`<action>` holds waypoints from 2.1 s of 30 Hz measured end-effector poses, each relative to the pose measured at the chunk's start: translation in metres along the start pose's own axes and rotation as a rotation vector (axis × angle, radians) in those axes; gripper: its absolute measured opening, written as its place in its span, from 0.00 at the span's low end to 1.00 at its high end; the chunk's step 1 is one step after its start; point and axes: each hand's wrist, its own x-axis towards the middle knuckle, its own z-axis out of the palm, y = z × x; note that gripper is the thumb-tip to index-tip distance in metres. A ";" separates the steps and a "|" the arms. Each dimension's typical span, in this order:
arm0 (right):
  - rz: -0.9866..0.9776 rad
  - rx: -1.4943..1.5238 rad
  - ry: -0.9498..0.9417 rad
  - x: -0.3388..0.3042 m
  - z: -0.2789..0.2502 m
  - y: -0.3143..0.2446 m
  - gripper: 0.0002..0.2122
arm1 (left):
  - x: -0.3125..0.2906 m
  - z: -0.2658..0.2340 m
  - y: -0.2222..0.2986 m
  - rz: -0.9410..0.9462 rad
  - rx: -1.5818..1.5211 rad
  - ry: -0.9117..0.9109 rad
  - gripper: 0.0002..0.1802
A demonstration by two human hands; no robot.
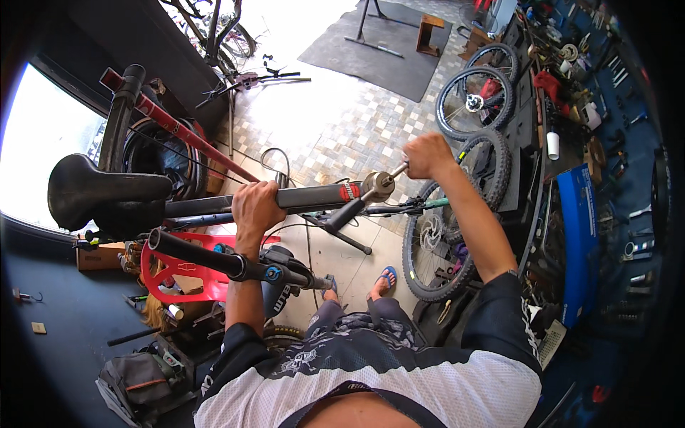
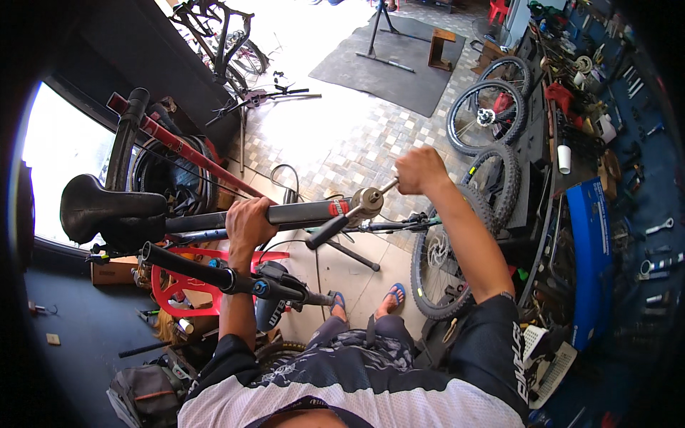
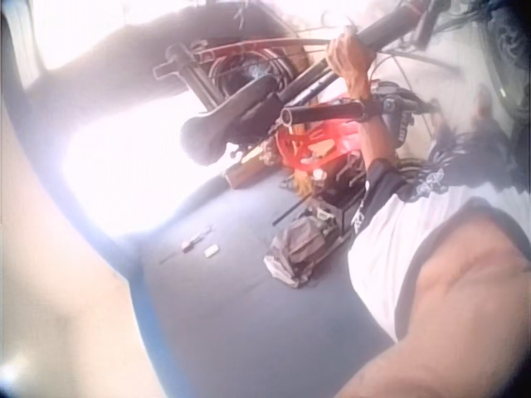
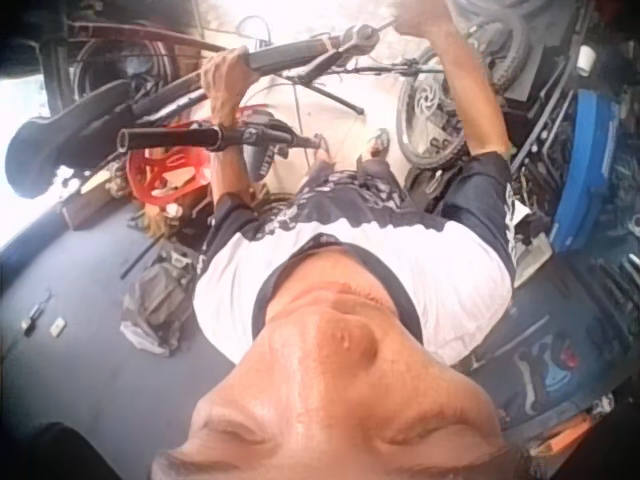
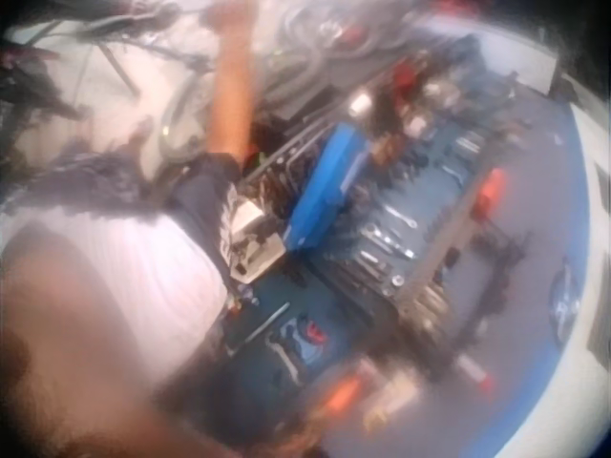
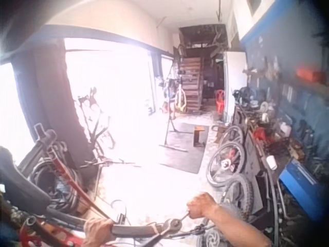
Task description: The person removes the handlebar stem from a bicycle fork using a hammer and a stem removal tool. They then reinsert the stem and tighten it using a torque wrench.
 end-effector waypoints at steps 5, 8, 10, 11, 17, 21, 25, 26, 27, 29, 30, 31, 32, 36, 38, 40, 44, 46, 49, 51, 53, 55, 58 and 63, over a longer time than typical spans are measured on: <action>0.465 0.190 -0.066 -0.069 -0.002 -0.044 0.14 | -0.004 0.002 -0.004 0.023 0.010 -0.001 0.10; 0.679 0.273 -0.060 -0.097 -0.012 -0.084 0.21 | -0.003 0.003 -0.009 0.016 -0.046 -0.024 0.10; 0.736 0.324 -0.115 -0.112 -0.024 -0.113 0.34 | -0.002 0.005 -0.011 0.038 -0.021 0.005 0.09; 0.751 0.314 -0.090 -0.123 -0.029 -0.134 0.36 | -0.001 0.007 -0.011 0.051 -0.019 0.012 0.09; 0.760 0.468 0.073 -0.126 -0.067 -0.225 0.42 | 0.002 0.017 -0.012 0.115 -0.021 0.153 0.04; 0.701 0.501 0.120 -0.097 -0.087 -0.245 0.38 | 0.002 0.020 -0.013 0.109 -0.017 0.183 0.03; 0.579 0.559 0.126 -0.108 -0.091 -0.227 0.36 | 0.001 0.020 -0.012 0.122 -0.016 0.165 0.04; 0.519 0.595 0.141 -0.117 -0.089 -0.214 0.36 | 0.000 0.020 -0.011 0.121 -0.019 0.146 0.05; 0.446 0.763 0.146 -0.124 -0.087 -0.198 0.33 | 0.000 0.019 -0.011 0.119 -0.020 0.135 0.06; 0.374 0.844 0.088 -0.120 -0.084 -0.148 0.27 | 0.000 0.018 -0.009 0.092 -0.014 0.096 0.08; 0.336 0.753 0.143 -0.113 -0.080 -0.123 0.25 | 0.000 0.017 -0.008 0.087 -0.014 0.095 0.08; 0.309 0.659 0.213 -0.103 -0.078 -0.096 0.24 | -0.001 0.016 -0.007 0.080 -0.011 0.097 0.08; 0.287 0.569 0.282 -0.092 -0.074 -0.072 0.23 | -0.001 0.015 -0.007 0.077 -0.006 0.104 0.08; -0.130 -0.068 0.344 -0.044 -0.058 -0.004 0.23 | -0.002 0.010 -0.006 0.051 0.025 0.060 0.10; -0.288 -0.194 0.253 -0.015 -0.052 0.017 0.21 | -0.002 0.010 -0.004 0.037 0.030 0.052 0.11; -0.447 -0.235 0.225 0.013 -0.045 0.028 0.14 | -0.002 0.009 -0.002 0.029 0.036 0.042 0.11; -0.624 -0.188 0.116 0.055 -0.018 0.035 0.09 | -0.001 0.009 -0.001 0.003 0.016 0.056 0.10; -0.433 -0.122 -0.001 0.055 -0.003 0.040 0.10 | 0.000 0.012 -0.001 -0.007 0.013 0.071 0.10; -0.353 -0.167 0.018 0.052 0.009 0.041 0.11 | -0.002 0.018 -0.004 -0.013 -0.033 0.059 0.12; -0.331 -0.132 0.072 0.049 0.012 0.038 0.11 | -0.002 0.021 -0.009 -0.016 -0.023 0.063 0.14; -0.340 -0.050 0.186 0.043 0.013 0.035 0.11 | -0.004 0.022 -0.012 0.006 -0.007 0.096 0.13; -0.272 -0.001 0.170 0.034 0.015 0.030 0.11 | -0.006 0.022 -0.014 0.014 -0.024 0.121 0.11; -0.084 0.017 0.108 0.001 0.021 0.019 0.14 | -0.006 0.023 -0.014 0.022 -0.050 0.114 0.07; 0.369 0.116 -0.027 -0.067 0.018 -0.022 0.18 | -0.007 0.024 -0.014 0.068 -0.058 0.144 0.03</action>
